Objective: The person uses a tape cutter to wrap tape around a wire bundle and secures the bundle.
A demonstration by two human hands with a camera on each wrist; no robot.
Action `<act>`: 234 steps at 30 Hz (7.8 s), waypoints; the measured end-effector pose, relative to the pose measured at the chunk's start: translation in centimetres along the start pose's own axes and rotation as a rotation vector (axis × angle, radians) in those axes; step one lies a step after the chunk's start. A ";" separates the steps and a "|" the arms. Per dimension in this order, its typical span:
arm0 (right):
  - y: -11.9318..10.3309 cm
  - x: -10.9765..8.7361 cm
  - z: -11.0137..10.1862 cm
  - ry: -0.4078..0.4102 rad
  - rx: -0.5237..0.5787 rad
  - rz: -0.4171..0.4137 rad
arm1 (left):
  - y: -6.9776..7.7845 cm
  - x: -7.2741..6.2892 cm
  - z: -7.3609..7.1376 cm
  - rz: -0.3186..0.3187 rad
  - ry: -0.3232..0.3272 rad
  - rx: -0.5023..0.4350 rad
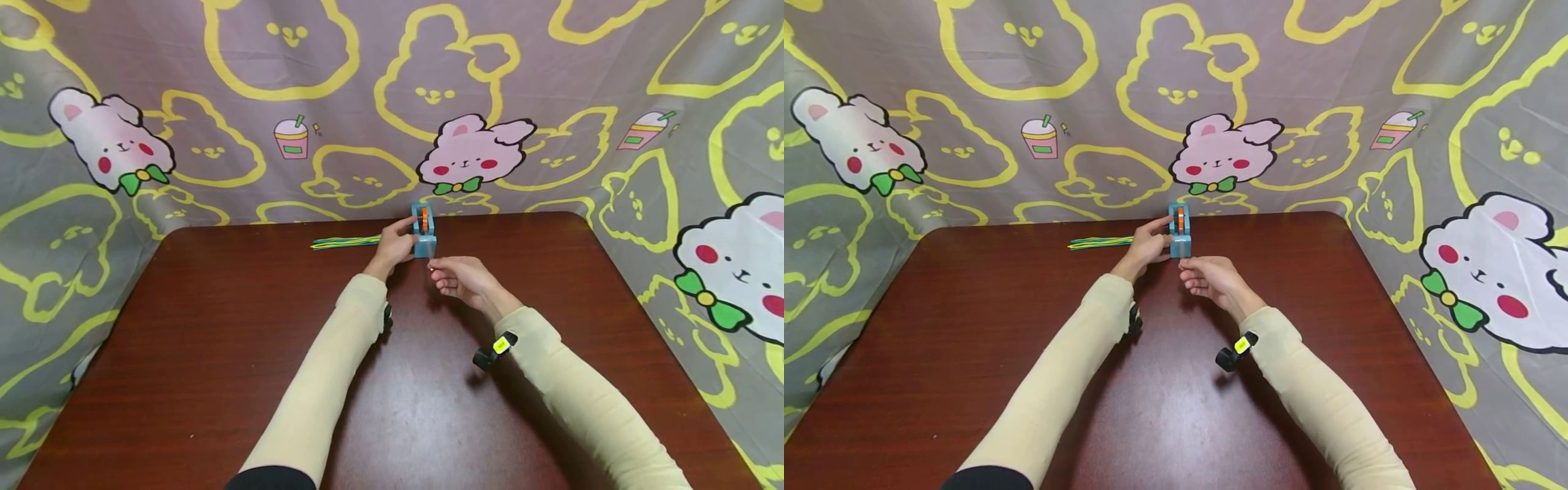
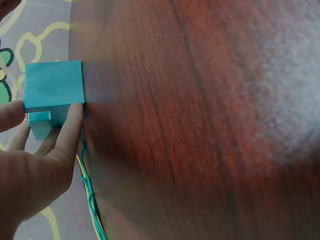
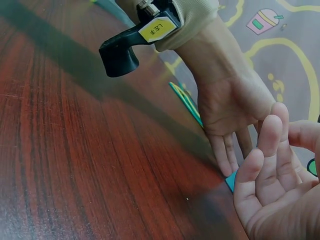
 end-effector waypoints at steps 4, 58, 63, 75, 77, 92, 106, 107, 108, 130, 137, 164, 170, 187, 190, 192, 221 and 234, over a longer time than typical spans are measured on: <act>0.0 -0.2 0.0 0.001 0.002 0.001 | 0.0 0.0 0.1 -0.006 -0.009 -0.004; 1.2 -2.5 0.8 -0.072 0.021 -0.012 | 0.1 0.2 0.1 -0.005 -0.005 0.049; 1.4 -2.7 0.9 -0.074 0.019 -0.012 | 0.2 0.2 0.1 0.001 -0.004 0.047; 1.2 -3.3 1.1 -0.083 0.006 -0.024 | 0.4 -0.1 0.2 0.003 -0.011 0.034; 1.1 -3.4 1.2 -0.085 0.005 -0.027 | 0.5 -0.2 0.2 0.003 -0.013 0.037; 1.3 -4.1 1.4 -0.092 -0.013 -0.022 | 0.3 -0.1 0.3 -0.007 -0.020 0.055; 1.6 -5.1 1.7 -0.117 -0.006 -0.032 | 0.1 -0.1 0.3 -0.009 -0.026 0.056; 1.7 -5.1 1.7 -0.122 -0.004 -0.032 | 0.1 -0.1 0.3 -0.010 -0.028 0.053; 1.8 -5.2 1.8 -0.127 -0.002 -0.033 | 0.1 -0.1 0.3 -0.010 -0.030 0.052; 2.2 -6.5 2.3 -0.134 -0.015 -0.026 | 0.3 -0.3 0.5 -0.016 -0.037 0.056; 2.2 -6.9 2.6 -0.143 -0.020 -0.034 | 0.4 -0.4 0.5 -0.016 -0.040 0.043; 2.4 -8.0 3.6 -0.179 -0.009 -0.041 | 0.3 -0.2 0.4 -0.009 -0.032 0.057; 2.4 -8.4 4.0 -0.194 -0.025 -0.042 | 0.2 -0.1 0.3 -0.014 -0.022 0.065; 2.6 -9.3 4.6 -0.227 -0.024 -0.047 | 0.3 -0.3 0.3 -0.010 -0.035 0.059; 2.6 -9.5 4.7 -0.229 -0.026 -0.045 | 0.3 -0.3 0.4 -0.004 -0.035 0.063; 2.6 -9.6 4.8 -0.229 -0.029 -0.048 | 0.3 -0.3 0.4 -0.002 -0.036 0.062; 2.5 -11.6 6.2 -0.289 -0.017 -0.064 | 0.3 -0.3 0.4 -0.011 -0.050 0.052; 2.4 -12.2 7.1 -0.329 -0.031 -0.088 | 0.4 -0.4 0.4 -0.012 -0.048 0.053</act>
Point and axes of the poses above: each hand's wrist, its own x-axis towards the middle knuckle, its own z-axis out of the palm, y = z × x, the point moved 8 cm from there along x, towards the middle knuckle, and after that the axes turned 15 degrees about -y, right-handed, at the moved point
